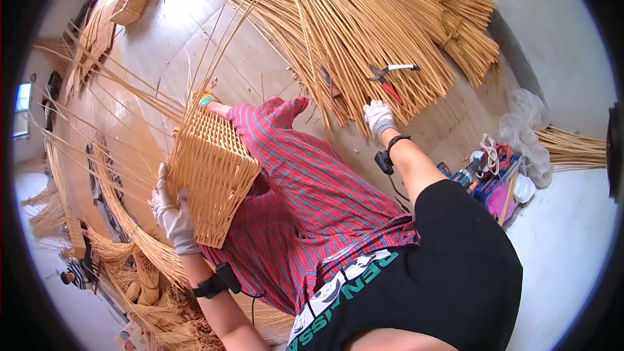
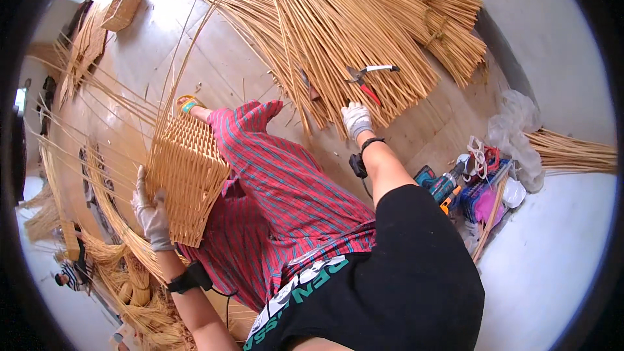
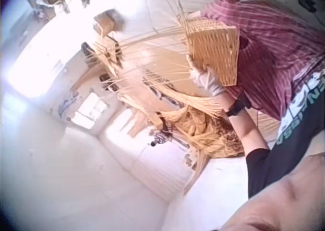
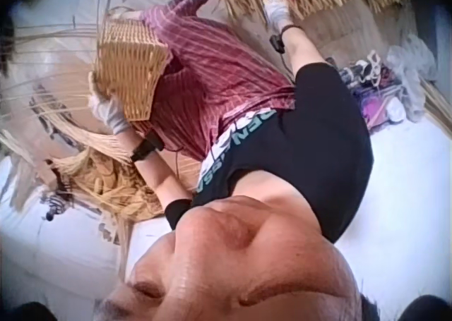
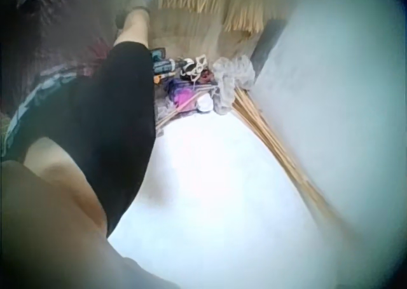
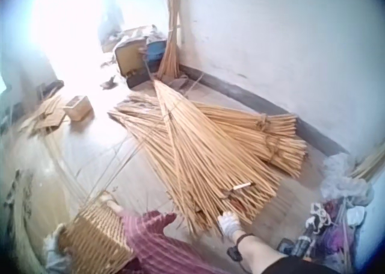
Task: Constructing and measuring a woven basket using reeds and tools.
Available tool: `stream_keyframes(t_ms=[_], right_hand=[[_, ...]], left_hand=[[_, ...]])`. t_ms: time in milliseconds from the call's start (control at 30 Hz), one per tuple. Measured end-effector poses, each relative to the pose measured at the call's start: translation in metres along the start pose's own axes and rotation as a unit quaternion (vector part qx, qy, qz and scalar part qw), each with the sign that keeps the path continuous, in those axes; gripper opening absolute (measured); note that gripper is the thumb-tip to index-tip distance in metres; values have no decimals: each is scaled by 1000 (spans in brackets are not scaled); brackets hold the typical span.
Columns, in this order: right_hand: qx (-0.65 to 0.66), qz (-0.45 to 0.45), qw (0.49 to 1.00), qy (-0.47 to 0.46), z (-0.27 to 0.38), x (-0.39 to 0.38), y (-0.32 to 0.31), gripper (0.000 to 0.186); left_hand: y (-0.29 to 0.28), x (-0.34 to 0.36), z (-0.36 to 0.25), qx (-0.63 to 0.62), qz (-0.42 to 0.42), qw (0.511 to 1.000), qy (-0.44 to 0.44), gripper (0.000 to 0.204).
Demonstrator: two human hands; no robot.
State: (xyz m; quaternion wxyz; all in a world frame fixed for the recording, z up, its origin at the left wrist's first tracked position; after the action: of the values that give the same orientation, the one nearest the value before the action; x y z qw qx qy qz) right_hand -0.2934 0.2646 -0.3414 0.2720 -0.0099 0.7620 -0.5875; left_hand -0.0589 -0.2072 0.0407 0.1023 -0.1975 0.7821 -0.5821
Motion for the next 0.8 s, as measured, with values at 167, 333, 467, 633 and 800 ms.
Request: stream_keyframes(t_ms=[167,333,467,633,800], right_hand=[[571,-62,807,136,-37,-27,-5,73],[752,-67,586,-295,96,-132,-251,61],[505,-185,612,-581,167,-208,-341,50],[609,97,608,-500,181,-187,-321,31],[711,80,581,-388,117,-125,-308,19]], left_hand=[[-1,-24,-72,-30,-285,957,36,52],[80,-72,-143,-649,78,756,-29,73],[106,-73,-150,-627,137,766,31,86],[91,-85,-156,-500,162,847,79,98],[112,-126,-98,-266,166,950,-16,43]])
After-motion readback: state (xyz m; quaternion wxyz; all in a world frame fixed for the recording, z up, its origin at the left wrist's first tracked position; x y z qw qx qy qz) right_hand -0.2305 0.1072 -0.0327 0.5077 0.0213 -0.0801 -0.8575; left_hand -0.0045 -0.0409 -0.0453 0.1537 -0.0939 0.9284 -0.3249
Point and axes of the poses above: each hand's wrist, its own x-axis towards the middle knuckle, its own y-axis out of the palm, z = x × y, the point moved 7 cm from there along x, towards the middle knuckle
